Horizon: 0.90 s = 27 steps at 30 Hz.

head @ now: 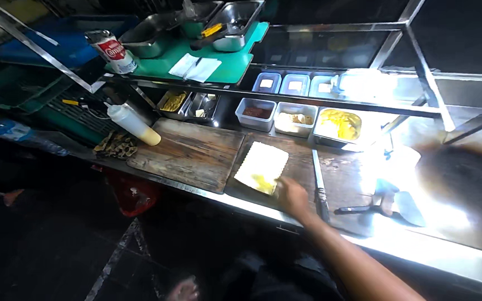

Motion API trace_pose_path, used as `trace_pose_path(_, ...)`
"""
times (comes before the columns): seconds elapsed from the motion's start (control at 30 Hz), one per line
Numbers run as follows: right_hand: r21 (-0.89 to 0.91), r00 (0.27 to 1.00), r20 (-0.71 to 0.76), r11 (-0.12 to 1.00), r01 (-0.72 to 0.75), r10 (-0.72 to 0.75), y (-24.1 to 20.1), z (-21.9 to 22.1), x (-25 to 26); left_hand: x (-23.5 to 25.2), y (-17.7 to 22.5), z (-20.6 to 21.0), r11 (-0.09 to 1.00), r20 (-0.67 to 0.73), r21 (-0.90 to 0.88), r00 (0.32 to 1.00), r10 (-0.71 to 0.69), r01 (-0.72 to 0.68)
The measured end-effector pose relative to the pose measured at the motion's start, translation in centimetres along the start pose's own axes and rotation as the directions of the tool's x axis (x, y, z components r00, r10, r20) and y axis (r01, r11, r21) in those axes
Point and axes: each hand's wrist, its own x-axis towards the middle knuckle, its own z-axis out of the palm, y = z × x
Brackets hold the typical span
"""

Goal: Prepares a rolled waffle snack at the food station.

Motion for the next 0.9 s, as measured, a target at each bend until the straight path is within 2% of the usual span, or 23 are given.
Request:
trace_pose_path(0.03, 0.013, 0.998, -0.063, 1.0, -0.027, 0.028, 0.5, -0.6, 2.1, 0.4, 1.3, 0.2, 0.999, 0.002, 0.03, 1.0, -0.027, 0.027)
trace_pose_path(0.1, -0.084, 0.987, -0.158, 0.996, -0.039, 0.025, 1.9, -0.5, 5.9, 1.4, 3.4, 0.3, 0.976, 0.051, 0.216, 0.998, -0.026, 0.015)
trace_pose_path(0.17, -0.149, 0.987, -0.153, 0.988, 0.028, -0.051, 1.9, 0.6, 4.4, 2.6, 5.5, -0.6, 0.942, 0.082, 0.331, 0.996, 0.025, -0.051)
trace_pose_path(0.2, -0.148, 0.993, -0.108, 0.988, 0.034, -0.051, 1.3, 0.9, 2.9, 3.5, 6.9, -0.7, 0.955, 0.071, 0.285, 0.996, 0.061, -0.079)
trace_pose_path(0.27, -0.096, 1.0, 0.011, 0.995, -0.012, 0.013, 0.0, 0.9, 1.2, 4.7, 8.9, -0.4, 0.995, 0.023, 0.054, 0.996, 0.084, -0.086)
trace_pose_path(0.33, -0.017, 0.997, -0.045, 0.998, -0.058, 0.057, 0.3, 0.5, 2.4, 5.8, 9.7, -0.1, 0.998, 0.006, -0.058, 0.999, 0.033, -0.033)
trace_pose_path(0.4, -0.036, 0.987, -0.131, 0.994, -0.101, 0.096, 1.3, -0.2, 5.6, 7.2, 9.7, -0.1, 0.992, 0.078, 0.127, 0.997, -0.024, 0.014)
trace_pose_path(0.47, -0.01, 0.991, -0.084, 0.995, -0.102, 0.101, 1.4, -0.2, 6.6, 8.4, 10.5, -1.0, 0.906, 0.202, 0.422, 0.978, -0.044, -0.047)
trace_pose_path(0.5, 0.093, 0.995, -0.033, 0.991, -0.091, 0.094, 0.9, -0.3, 5.9, 9.1, 11.2, -1.3, 0.874, 0.227, 0.477, 0.974, -0.024, -0.089)
trace_pose_path(0.53, 0.251, 0.995, 0.036, 0.963, -0.095, 0.089, 0.5, -0.4, 5.2, 9.9, 11.9, -1.3, 0.894, 0.211, 0.438, 0.978, 0.005, -0.099)
trace_pose_path(0.57, 0.475, 0.986, 0.127, 0.867, -0.154, 0.105, 0.3, -0.4, 4.7, 10.5, 12.2, -1.1, 0.946, 0.167, 0.316, 0.986, 0.02, -0.073)
trace_pose_path(0.6, 0.679, 0.97, 0.18, 0.693, -0.243, 0.163, 0.3, 0.0, 4.2, 10.8, 12.6, -1.0, 0.984, 0.12, 0.178, 0.993, 0.012, -0.033)
trace_pose_path(0.63, 0.798, 0.947, 0.192, 0.52, -0.304, 0.258, 0.6, 0.1, 4.1, 11.1, 13.2, -0.9, 0.996, 0.085, 0.085, 0.996, -0.006, -0.002)
trace_pose_path(0.67, 0.826, 0.921, 0.15, 0.467, -0.316, 0.359, 0.9, -0.2, 4.4, 11.6, 13.7, -0.8, 0.998, 0.078, 0.063, 0.997, -0.026, 0.021)
trace_pose_path(0.7, 0.766, 0.905, 0.059, 0.563, -0.312, 0.421, 1.3, -0.6, 4.8, 11.9, 14.1, -0.9, 0.994, 0.09, 0.106, 0.995, -0.039, 0.029)
trace_pose_path(0.73, 0.591, 0.915, -0.037, 0.747, -0.305, 0.402, 1.6, -1.2, 4.8, 12.2, 14.6, -1.2, 0.983, 0.113, 0.182, 0.993, -0.041, 0.02)
trace_pose_path(0.77, 0.312, 0.939, -0.114, 0.909, -0.278, 0.326, 1.5, -1.4, 4.5, 12.4, 15.2, -1.3, 0.968, 0.135, 0.251, 0.99, -0.028, -0.007)
trace_pose_path(0.8, 0.038, 0.96, -0.124, 0.968, -0.247, 0.25, 1.1, -1.2, 3.7, 12.4, 15.7, -1.5, 0.959, 0.145, 0.28, 0.989, -0.008, -0.033)
trace_pose_path(0.83, -0.162, 0.976, -0.099, 0.965, -0.206, 0.192, 0.5, -0.9, 2.2, 12.4, 16.1, -1.6, 0.962, 0.139, 0.27, 0.99, 0.013, -0.051)
trace_pose_path(0.87, -0.254, 0.982, -0.056, 0.949, -0.187, 0.179, -0.2, -0.8, 0.9, 12.4, 16.5, -1.6, 0.972, 0.125, 0.227, 0.992, 0.031, -0.059)
trace_pose_path(0.9, -0.265, 0.982, -0.019, 0.947, -0.184, 0.186, -1.0, -1.2, 0.3, 12.7, 16.8, -1.5, 0.984, 0.11, 0.171, 0.993, 0.038, -0.056)
